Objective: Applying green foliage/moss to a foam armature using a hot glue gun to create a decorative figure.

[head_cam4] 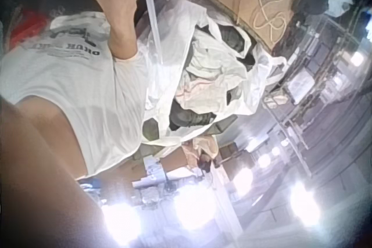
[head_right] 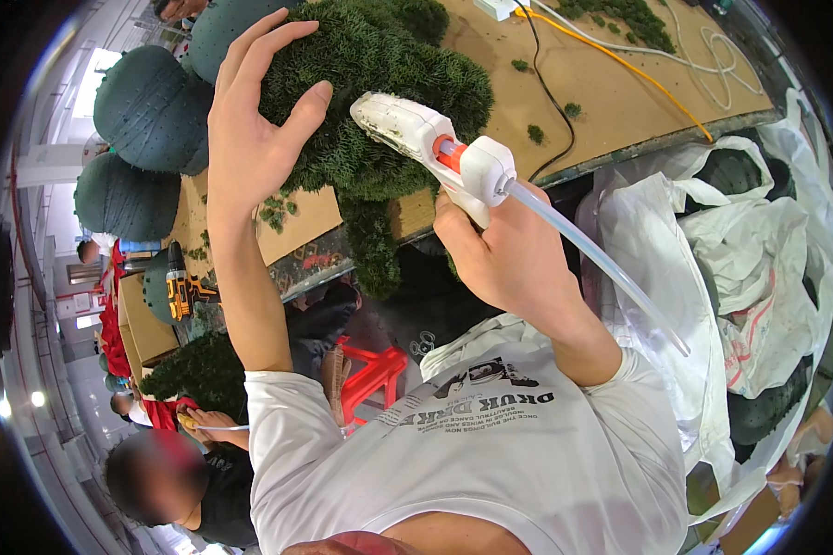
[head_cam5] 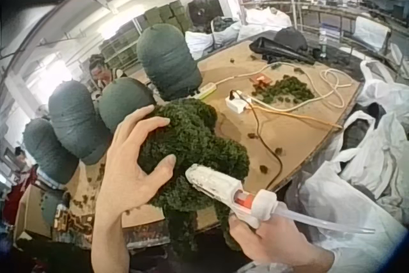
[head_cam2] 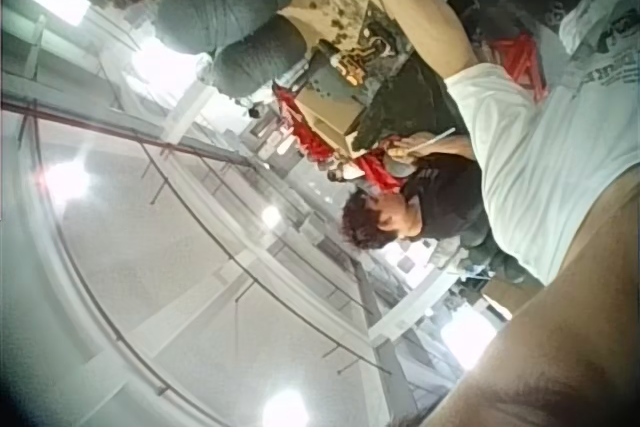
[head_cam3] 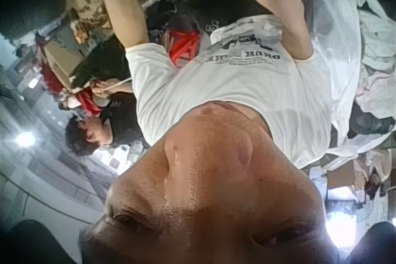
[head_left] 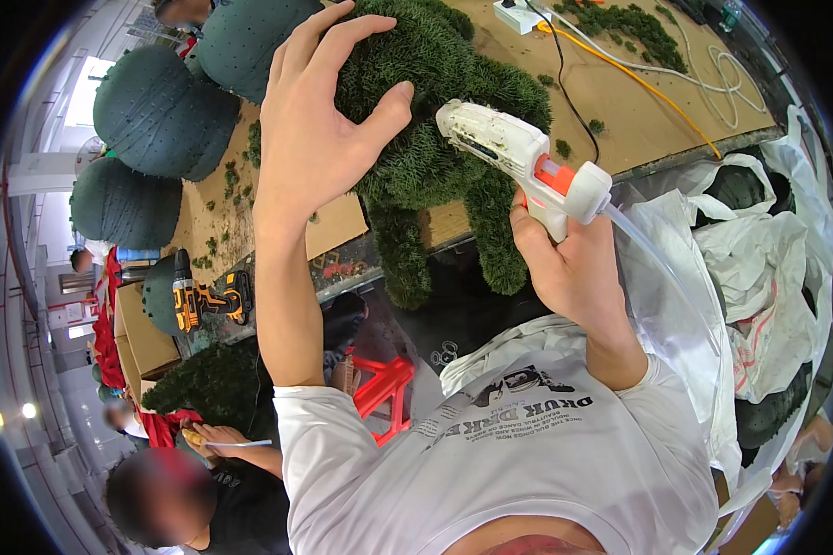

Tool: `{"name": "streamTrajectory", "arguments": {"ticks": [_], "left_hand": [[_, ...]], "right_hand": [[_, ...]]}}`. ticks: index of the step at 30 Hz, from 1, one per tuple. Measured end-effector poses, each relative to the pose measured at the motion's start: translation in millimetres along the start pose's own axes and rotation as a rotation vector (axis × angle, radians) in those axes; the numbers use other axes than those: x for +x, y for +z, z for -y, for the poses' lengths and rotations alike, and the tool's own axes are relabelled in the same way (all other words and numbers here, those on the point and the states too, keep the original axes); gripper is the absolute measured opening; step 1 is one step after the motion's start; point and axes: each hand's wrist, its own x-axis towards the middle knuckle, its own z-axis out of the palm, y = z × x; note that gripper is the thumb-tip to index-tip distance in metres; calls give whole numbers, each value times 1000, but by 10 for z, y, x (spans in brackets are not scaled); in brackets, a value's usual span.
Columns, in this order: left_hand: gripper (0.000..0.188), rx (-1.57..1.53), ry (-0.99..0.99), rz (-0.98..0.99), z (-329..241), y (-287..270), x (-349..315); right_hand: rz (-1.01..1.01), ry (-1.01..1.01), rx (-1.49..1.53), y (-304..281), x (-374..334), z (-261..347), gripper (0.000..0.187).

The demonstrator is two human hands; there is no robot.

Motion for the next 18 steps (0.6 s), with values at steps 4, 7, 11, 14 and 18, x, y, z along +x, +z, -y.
{"name": "streamTrajectory", "arguments": {"ticks": [4,7,11,14,18], "left_hand": [[53,-9,32,-12,26,2,-11],[48,-8,99,-59,20,25,-16],[48,-28,111,-60,26,50,-18],[47,-9,111,-78,86,76,-33],[47,-29,97,-80,99,44,-50]], "right_hand": [[10,-129,-76,-14,-16,-4,19],[-21,-186,-99,0,-18,37,20],[0,-172,-100,-69,-53,77,18],[-135,120,365,-178,-146,185,14],[-381,225,216,-805,2,-182,25]]}}
